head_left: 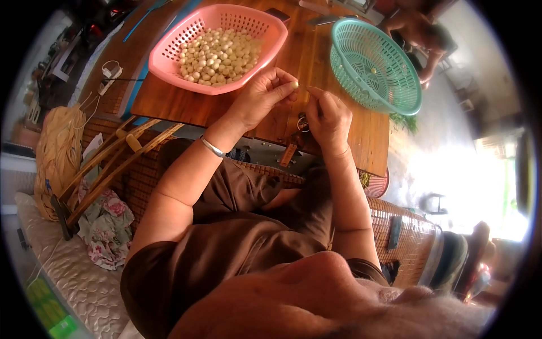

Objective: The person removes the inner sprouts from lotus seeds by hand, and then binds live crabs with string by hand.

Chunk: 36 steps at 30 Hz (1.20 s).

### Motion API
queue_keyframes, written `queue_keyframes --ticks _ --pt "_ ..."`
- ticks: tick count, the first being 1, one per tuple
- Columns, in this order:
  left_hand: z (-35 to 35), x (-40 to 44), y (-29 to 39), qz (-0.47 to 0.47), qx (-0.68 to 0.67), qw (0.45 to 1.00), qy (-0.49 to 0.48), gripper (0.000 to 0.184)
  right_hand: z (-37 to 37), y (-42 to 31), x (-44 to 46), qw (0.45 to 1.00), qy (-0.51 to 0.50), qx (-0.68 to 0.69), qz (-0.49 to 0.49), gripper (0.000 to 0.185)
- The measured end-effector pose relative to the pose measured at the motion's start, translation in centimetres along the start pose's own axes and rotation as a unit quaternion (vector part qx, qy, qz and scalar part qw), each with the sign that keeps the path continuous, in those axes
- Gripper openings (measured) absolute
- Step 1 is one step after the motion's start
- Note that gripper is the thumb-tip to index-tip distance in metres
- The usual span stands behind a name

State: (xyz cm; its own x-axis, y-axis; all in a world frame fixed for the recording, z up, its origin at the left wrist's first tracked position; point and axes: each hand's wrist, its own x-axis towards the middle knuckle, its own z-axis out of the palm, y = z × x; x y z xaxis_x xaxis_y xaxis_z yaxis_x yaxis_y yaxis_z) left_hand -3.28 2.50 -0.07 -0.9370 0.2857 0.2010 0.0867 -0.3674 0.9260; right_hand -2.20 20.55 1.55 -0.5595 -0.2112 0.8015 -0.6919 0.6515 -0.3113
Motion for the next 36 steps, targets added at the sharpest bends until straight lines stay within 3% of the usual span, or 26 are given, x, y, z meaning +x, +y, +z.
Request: queue_keyframes --ticks 14,36 --pt "0.39 0.17 0.00 0.060 0.089 0.994 0.031 0.013 -0.08 0.38 0.09 0.997 -0.032 -0.021 -0.059 0.019" --pt "0.83 -0.11 0.55 0.081 0.138 0.987 0.023 0.016 0.02 0.60 -0.13 0.996 -0.061 0.021 -0.060 0.023"
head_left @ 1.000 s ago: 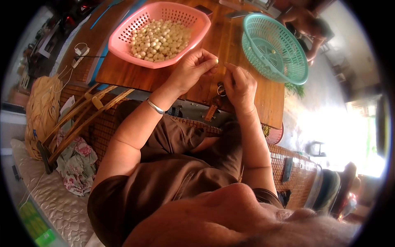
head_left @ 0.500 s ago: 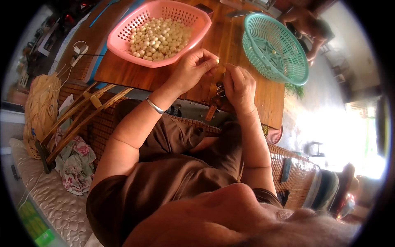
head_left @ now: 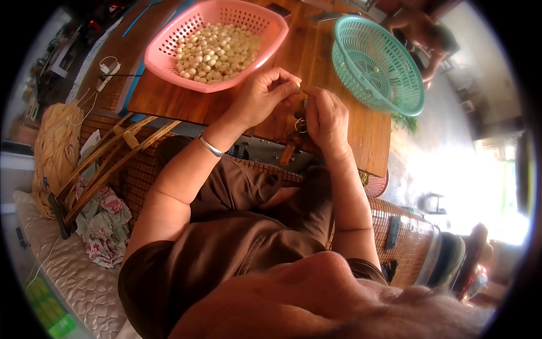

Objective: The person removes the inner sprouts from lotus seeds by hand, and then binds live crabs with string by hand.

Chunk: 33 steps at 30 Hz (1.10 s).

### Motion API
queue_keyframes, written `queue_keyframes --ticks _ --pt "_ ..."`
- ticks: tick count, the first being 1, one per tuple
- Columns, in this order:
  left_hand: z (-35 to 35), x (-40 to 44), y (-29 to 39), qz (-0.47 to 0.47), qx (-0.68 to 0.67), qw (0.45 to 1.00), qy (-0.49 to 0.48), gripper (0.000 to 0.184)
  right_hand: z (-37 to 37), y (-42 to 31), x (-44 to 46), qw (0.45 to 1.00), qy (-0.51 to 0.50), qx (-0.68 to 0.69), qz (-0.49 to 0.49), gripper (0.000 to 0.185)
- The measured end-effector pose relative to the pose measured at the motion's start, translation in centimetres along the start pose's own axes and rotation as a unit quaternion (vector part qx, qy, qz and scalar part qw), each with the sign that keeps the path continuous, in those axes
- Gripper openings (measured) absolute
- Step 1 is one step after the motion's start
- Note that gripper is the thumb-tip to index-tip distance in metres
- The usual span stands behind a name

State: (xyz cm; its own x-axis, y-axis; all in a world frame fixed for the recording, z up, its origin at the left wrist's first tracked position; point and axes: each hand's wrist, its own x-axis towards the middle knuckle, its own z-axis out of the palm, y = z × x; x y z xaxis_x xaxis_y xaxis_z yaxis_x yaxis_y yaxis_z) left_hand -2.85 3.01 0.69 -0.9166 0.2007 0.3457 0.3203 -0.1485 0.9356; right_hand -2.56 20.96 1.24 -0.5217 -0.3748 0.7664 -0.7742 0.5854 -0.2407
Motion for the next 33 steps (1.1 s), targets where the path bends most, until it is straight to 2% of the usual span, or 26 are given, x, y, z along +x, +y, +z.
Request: queue_keyframes --ticks 13,18,22,27,29,31,33 --pt "0.2 -0.4 0.6 -0.002 0.023 0.999 -0.022 0.015 0.0 -0.6 0.4 0.997 -0.001 0.065 0.037 0.017" --pt "0.3 -0.4 0.3 0.024 -0.071 0.997 -0.011 0.016 0.1 -0.5 0.1 0.991 0.008 0.113 0.068 0.015" --pt "0.1 -0.5 0.9 0.000 -0.063 0.998 -0.018 0.014 0.1 -0.5 0.1 0.984 0.011 0.146 0.098 0.014" --pt "0.1 -0.4 0.5 0.032 -0.021 0.999 0.023 0.016 -0.1 -0.4 0.2 0.986 0.019 0.137 0.097 0.014" --pt "0.0 -0.3 0.1 0.030 -0.010 0.999 0.034 0.018 -0.4 -0.2 0.0 0.976 0.010 0.156 0.153 0.014" --pt "0.0 -0.1 -0.4 0.030 0.002 0.999 0.045 0.019 -0.6 -0.2 0.1 0.972 0.011 0.168 0.164 0.014" --pt "0.7 0.2 -0.6 0.100 0.122 0.985 0.073 0.020 -0.6 -0.1 0.2 0.968 0.011 0.179 0.176 0.014"
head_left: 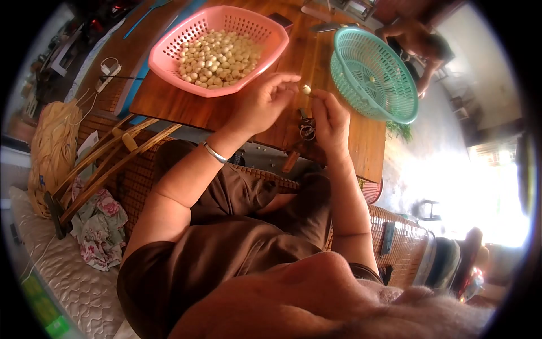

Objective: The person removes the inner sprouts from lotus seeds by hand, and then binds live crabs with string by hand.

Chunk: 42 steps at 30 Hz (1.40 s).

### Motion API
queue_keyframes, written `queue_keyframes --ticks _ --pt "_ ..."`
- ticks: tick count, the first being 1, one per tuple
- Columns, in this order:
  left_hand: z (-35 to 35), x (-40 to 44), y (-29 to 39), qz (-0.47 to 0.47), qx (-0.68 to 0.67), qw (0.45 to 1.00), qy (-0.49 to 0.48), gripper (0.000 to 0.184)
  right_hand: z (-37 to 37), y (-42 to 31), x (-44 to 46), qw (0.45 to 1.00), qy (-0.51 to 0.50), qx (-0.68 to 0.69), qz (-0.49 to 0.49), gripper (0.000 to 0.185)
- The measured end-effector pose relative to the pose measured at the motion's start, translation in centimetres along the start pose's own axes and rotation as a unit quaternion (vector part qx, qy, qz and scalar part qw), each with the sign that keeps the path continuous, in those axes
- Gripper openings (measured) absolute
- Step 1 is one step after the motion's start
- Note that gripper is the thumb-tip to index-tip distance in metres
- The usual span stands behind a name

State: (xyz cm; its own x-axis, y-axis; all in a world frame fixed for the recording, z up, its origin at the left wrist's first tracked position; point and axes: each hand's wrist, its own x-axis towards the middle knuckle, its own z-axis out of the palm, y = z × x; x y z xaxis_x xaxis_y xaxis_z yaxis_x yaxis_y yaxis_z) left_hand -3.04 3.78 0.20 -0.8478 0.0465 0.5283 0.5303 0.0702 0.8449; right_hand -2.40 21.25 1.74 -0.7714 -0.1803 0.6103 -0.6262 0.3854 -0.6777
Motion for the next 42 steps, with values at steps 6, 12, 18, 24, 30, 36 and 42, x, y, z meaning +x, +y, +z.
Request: queue_keyframes --ticks 6,12,18,24,30,36,42 --pt "-0.1 -0.1 0.5 0.033 -0.017 0.998 -0.054 0.020 -0.1 -0.2 0.1 1.000 -0.023 0.010 0.007 0.013" --pt "-0.2 -0.3 1.0 -0.001 -0.009 1.000 -0.015 0.013 0.1 0.1 0.2 1.000 -0.012 -0.013 -0.015 0.010" --pt "-0.1 -0.3 0.5 0.024 0.036 0.999 -0.007 0.016 0.0 0.1 0.1 1.000 -0.013 -0.022 0.014 0.007" --pt "-0.5 -0.3 0.0 -0.053 -0.037 0.998 0.016 0.018 0.2 1.4 -0.1 0.998 0.055 -0.009 0.018 0.006" --pt "-0.3 -0.4 0.2 -0.164 -0.170 0.970 -0.062 0.028 -0.2 1.0 0.2 0.997 0.025 -0.011 0.076 0.007" --pt "-0.5 -0.4 0.1 -0.191 -0.213 0.955 -0.079 0.030 -0.1 1.5 0.2 0.994 0.032 0.035 0.100 0.010" --pt "0.1 -0.1 1.5 -0.162 -0.138 0.972 -0.097 0.027 0.3 2.3 0.6 0.995 0.071 -0.019 0.070 0.008"
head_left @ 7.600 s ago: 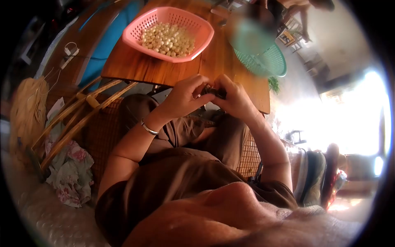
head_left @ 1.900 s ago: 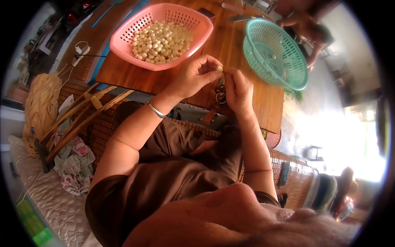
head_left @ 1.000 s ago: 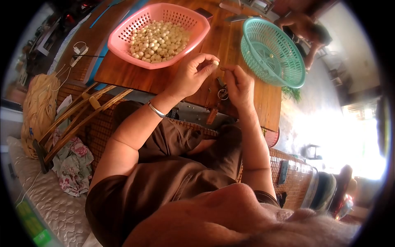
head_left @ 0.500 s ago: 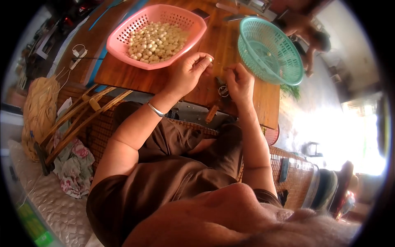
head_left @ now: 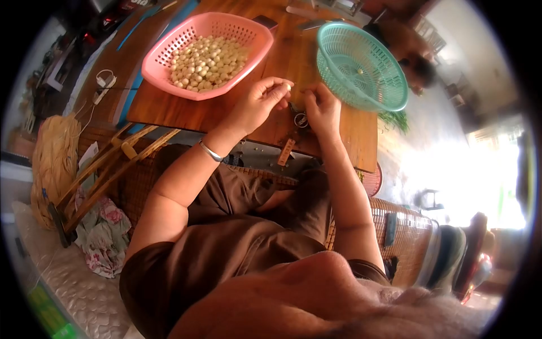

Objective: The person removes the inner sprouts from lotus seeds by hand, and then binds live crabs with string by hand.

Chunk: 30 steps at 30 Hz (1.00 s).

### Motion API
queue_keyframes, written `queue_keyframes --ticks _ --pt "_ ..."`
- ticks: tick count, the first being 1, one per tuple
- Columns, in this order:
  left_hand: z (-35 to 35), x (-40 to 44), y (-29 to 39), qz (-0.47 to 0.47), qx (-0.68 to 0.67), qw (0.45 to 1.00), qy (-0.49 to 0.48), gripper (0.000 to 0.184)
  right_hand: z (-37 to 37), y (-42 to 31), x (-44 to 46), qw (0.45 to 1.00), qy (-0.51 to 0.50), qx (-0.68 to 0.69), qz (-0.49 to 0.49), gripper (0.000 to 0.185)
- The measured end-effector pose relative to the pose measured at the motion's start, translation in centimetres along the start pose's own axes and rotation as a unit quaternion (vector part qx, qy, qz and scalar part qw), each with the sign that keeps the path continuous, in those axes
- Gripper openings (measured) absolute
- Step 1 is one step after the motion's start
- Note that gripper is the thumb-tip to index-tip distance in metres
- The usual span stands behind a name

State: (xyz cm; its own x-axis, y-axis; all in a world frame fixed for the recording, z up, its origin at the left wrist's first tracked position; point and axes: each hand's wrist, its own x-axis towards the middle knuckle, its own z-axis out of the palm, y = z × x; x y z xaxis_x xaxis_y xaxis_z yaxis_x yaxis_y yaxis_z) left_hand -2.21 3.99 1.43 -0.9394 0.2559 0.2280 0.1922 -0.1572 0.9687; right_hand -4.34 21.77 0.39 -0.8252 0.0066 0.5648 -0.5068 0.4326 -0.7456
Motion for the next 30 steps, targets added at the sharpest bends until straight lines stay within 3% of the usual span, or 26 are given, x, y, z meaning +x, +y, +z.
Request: queue_keyframes --ticks 1,3,5,7,11,13,14,15,16,17,18,20,21,23,24,26,30 --pt "0.7 0.2 0.8 0.000 0.001 1.000 -0.007 0.027 0.1 0.1 0.1 1.000 0.000 -0.009 0.005 0.008" --pt "2.7 0.6 2.5 0.103 0.022 0.994 -0.024 0.022 0.0 0.8 0.1 1.000 0.001 -0.021 0.014 0.009" --pt "4.0 2.9 3.7 0.160 0.070 0.985 0.002 0.018 0.2 1.8 0.3 0.999 0.011 -0.028 -0.044 0.010" --pt "4.6 5.9 5.3 0.277 0.308 0.910 0.015 0.018 0.3 1.5 0.2 0.999 0.013 -0.009 -0.032 0.012" --pt "5.5 11.5 4.0 0.288 0.389 0.875 0.020 0.020 -0.1 0.9 0.0 1.000 0.003 -0.025 -0.002 0.010" --pt "4.6 12.5 4.3 0.294 0.435 0.850 -0.056 0.020 -0.1 0.8 -0.1 0.999 0.011 -0.027 -0.023 0.008" --pt "3.1 13.3 5.1 0.315 0.476 0.819 -0.057 0.021 -0.2 1.0 -0.1 0.999 0.007 -0.031 -0.027 0.007" --pt "1.6 12.7 6.3 0.352 0.441 0.825 -0.023 0.020 -0.1 1.0 -0.2 0.999 0.006 -0.023 -0.022 0.007" --pt "-0.4 12.8 7.2 0.333 0.412 0.847 -0.033 0.016 -0.1 1.0 -0.2 0.999 0.009 -0.021 -0.024 0.007" --pt "-2.0 11.0 9.9 0.232 0.430 0.871 0.046 0.016 -0.2 0.9 -0.2 0.999 0.012 -0.020 -0.028 0.007" --pt "-4.7 10.3 10.1 0.229 0.437 0.869 0.044 0.016 -0.1 0.9 -0.1 0.999 0.012 -0.014 -0.028 0.007" --pt "-9.5 9.9 9.6 0.210 0.589 0.780 0.013 0.015 0.0 0.8 0.0 1.000 0.007 -0.012 -0.021 0.007" --pt "-10.4 9.2 9.0 0.210 0.593 0.778 0.015 0.015 0.0 0.7 0.1 1.000 -0.001 -0.019 -0.015 0.007" --pt "-11.6 8.1 7.7 -0.121 0.634 0.763 -0.044 0.018 -0.1 0.4 0.1 1.000 -0.005 -0.021 -0.012 0.008" --pt "-11.8 7.6 7.1 -0.120 0.634 0.763 -0.039 0.018 -0.1 0.2 0.1 1.000 -0.008 -0.027 -0.008 0.008" --pt "-11.6 7.1 6.0 0.003 0.657 0.747 -0.099 0.020 -0.2 0.2 0.0 1.000 -0.011 -0.025 -0.006 0.008" --pt "-11.7 8.3 3.6 0.001 0.635 0.769 -0.069 0.023 -0.2 0.5 -0.1 0.999 -0.009 -0.028 -0.016 0.009"
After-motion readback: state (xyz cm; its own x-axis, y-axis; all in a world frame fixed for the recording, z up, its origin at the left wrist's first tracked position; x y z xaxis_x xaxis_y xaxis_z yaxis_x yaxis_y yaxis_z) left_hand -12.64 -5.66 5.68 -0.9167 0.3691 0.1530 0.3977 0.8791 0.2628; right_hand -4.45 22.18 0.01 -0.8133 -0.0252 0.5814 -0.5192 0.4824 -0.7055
